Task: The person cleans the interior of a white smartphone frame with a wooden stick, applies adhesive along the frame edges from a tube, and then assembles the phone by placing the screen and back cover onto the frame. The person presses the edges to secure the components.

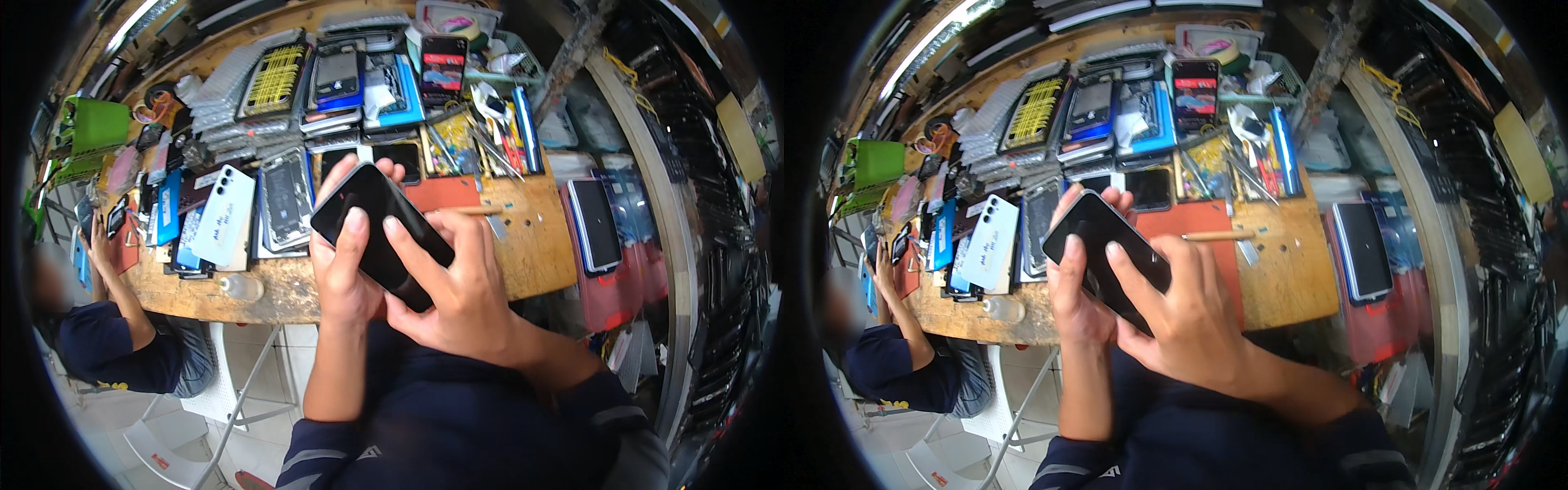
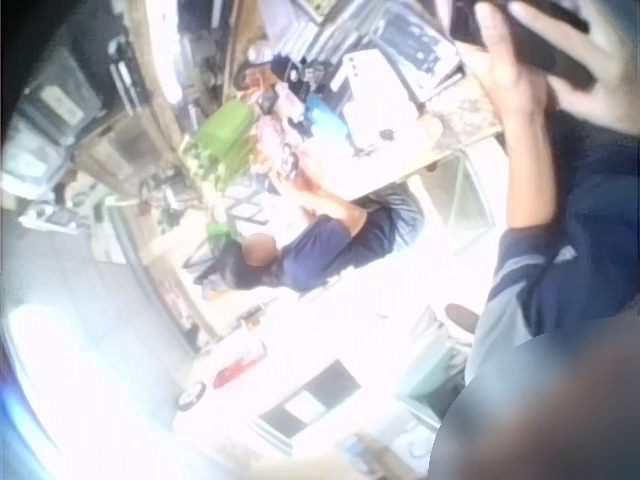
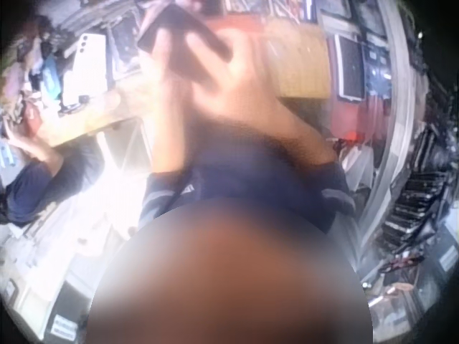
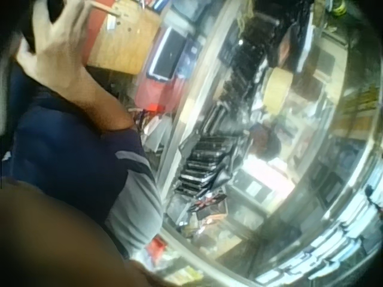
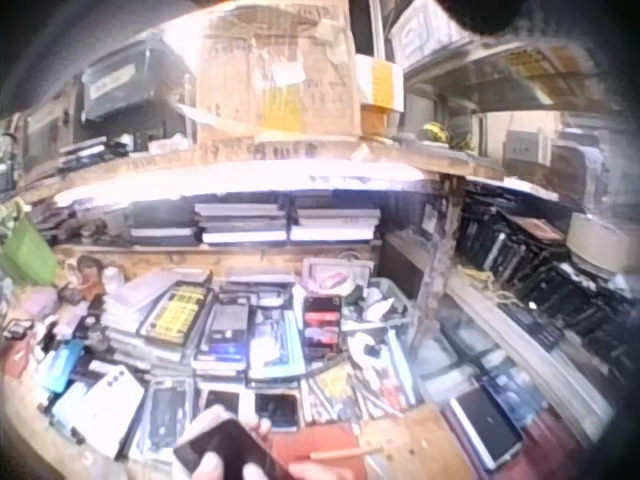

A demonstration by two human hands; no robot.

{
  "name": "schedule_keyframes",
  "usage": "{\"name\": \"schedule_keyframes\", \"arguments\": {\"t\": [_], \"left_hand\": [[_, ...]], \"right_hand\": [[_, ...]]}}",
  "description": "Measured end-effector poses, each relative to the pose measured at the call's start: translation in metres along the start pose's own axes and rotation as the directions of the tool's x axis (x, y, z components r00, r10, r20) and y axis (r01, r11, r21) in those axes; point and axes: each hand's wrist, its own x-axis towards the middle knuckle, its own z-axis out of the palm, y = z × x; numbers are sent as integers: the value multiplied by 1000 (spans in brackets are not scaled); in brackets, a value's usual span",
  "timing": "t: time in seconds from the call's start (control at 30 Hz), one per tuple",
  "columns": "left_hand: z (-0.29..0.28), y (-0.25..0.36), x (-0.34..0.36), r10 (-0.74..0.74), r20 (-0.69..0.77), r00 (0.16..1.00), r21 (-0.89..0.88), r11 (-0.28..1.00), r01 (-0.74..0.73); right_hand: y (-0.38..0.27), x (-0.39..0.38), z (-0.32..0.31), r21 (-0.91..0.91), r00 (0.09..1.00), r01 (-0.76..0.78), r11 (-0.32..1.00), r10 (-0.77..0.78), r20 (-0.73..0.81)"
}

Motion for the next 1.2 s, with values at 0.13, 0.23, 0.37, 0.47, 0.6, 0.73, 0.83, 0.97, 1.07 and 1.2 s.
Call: {"name": "schedule_keyframes", "arguments": {"t": [0.13,0.23,0.37,0.47,0.6,0.73,0.83,0.97,1.07,1.2], "left_hand": [[-8,-8,2,-28,-4,1000,-99,995,28],[-26,-1,14,-137,-84,987,-253,961,112],[-43,8,22,-293,-17,956,-578,783,229],[-44,6,21,-241,-56,969,-484,856,185],[-39,2,21,-189,-68,980,-448,883,139],[-35,7,21,-254,-109,961,-451,874,179],[-28,7,18,-129,-118,985,-302,949,88],[-17,5,16,-5,-123,992,-172,985,-17],[-14,8,16,36,-136,990,-83,995,-47],[-10,10,15,77,-149,986,-21,996,-81]], "right_hand": [[17,7,5,238,998,-58,970,48,49],[34,8,2,549,976,-211,809,204,74],[48,1,-6,722,779,-602,342,449,438],[46,-7,-5,763,768,-631,136,243,592],[40,-13,0,763,746,-644,52,265,611],[37,-13,3,765,743,-642,52,291,603],[33,-14,5,785,757,-616,63,322,568],[29,-16,5,791,759,-608,72,347,551],[27,-17,6,784,757,-617,71,327,566],[20,-20,18,866,826,-501,7,304,475]]}}
